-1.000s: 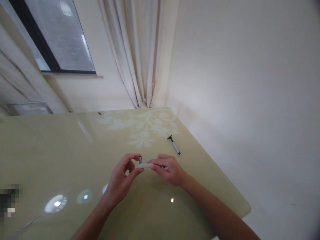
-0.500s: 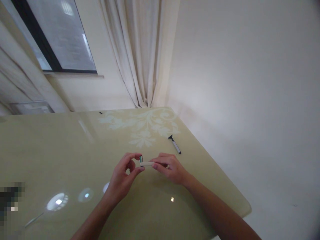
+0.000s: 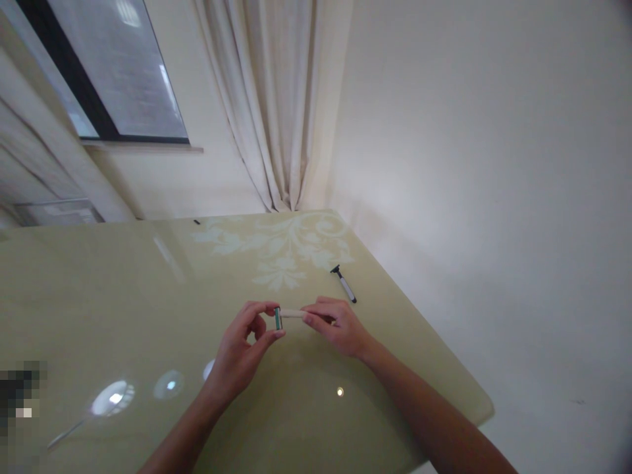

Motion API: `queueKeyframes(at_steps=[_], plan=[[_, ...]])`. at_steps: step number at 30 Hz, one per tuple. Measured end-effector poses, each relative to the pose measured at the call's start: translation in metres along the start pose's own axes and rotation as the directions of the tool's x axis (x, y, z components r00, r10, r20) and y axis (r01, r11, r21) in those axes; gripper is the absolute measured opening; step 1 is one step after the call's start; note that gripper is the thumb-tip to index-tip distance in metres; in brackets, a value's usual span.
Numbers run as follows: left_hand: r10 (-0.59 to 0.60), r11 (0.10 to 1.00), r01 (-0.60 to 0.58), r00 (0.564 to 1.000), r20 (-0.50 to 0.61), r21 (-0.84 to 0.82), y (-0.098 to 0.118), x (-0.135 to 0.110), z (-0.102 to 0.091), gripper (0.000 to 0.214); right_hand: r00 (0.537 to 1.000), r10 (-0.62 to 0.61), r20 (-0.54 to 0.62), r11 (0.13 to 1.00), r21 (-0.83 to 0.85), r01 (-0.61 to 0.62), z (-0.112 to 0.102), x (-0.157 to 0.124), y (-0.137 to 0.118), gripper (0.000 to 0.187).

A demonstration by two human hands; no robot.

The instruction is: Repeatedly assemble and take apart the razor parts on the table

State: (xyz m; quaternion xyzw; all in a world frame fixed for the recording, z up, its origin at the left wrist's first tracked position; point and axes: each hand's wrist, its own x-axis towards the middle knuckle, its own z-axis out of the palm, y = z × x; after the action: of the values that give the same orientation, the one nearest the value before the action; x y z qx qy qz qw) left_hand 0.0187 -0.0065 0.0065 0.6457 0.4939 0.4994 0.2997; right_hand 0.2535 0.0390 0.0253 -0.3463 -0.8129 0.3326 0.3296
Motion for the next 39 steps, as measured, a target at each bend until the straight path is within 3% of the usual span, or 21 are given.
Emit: queueKeyframes(at_steps=[6,10,14,26,30,34,39], plan=[[-0.008,1.0,0.008,1.0,-0.003,-0.008,-0.0011,-0.0001,0.0002,0.03,0.999,0.014,-0.037,1.0,0.008,-0.014,0.001,-0.0004,0.0025,0.043],[-0.006,1.0,0.006,1.0,-0.001,-0.024,0.0008,0.0004,0.0003,0.031,1.0,0.002,0.004,1.0,0.023,-0.002,0.0013,-0.0006,0.0028,0.041],[-0.014,1.0,0.015,1.0,0.009,-0.017,0.0039,0.0011,0.0005,0.03,0.997,0.045,-0.063,0.999,-0.015,-0.046,0.0012,-0.0001,0.0026,0.043],[-0.02,1.0,0.02,1.0,0.016,-0.018,0.0053,0.0005,0.0001,0.03,0.999,0.008,-0.033,1.0,-0.021,-0.008,0.0016,-0.0008,0.0004,0.04],[-0.033,0.999,0.033,0.999,0.011,-0.011,0.0065,0.0014,0.0003,0.03,0.996,0.04,-0.084,0.998,-0.049,-0.044,0.0007,-0.0003,0.0008,0.038],[-0.023,0.999,0.023,1.0,0.006,-0.025,0.0069,0.0017,0.0008,0.03,0.999,0.027,-0.024,1.0,-0.012,-0.027,0.0013,0.0001,0.0005,0.039],[-0.035,0.999,0.036,0.999,0.024,-0.023,0.0055,0.0014,0.0005,0.03,0.995,0.053,-0.081,0.997,-0.051,-0.057,0.0009,0.0002,0.0016,0.043]])
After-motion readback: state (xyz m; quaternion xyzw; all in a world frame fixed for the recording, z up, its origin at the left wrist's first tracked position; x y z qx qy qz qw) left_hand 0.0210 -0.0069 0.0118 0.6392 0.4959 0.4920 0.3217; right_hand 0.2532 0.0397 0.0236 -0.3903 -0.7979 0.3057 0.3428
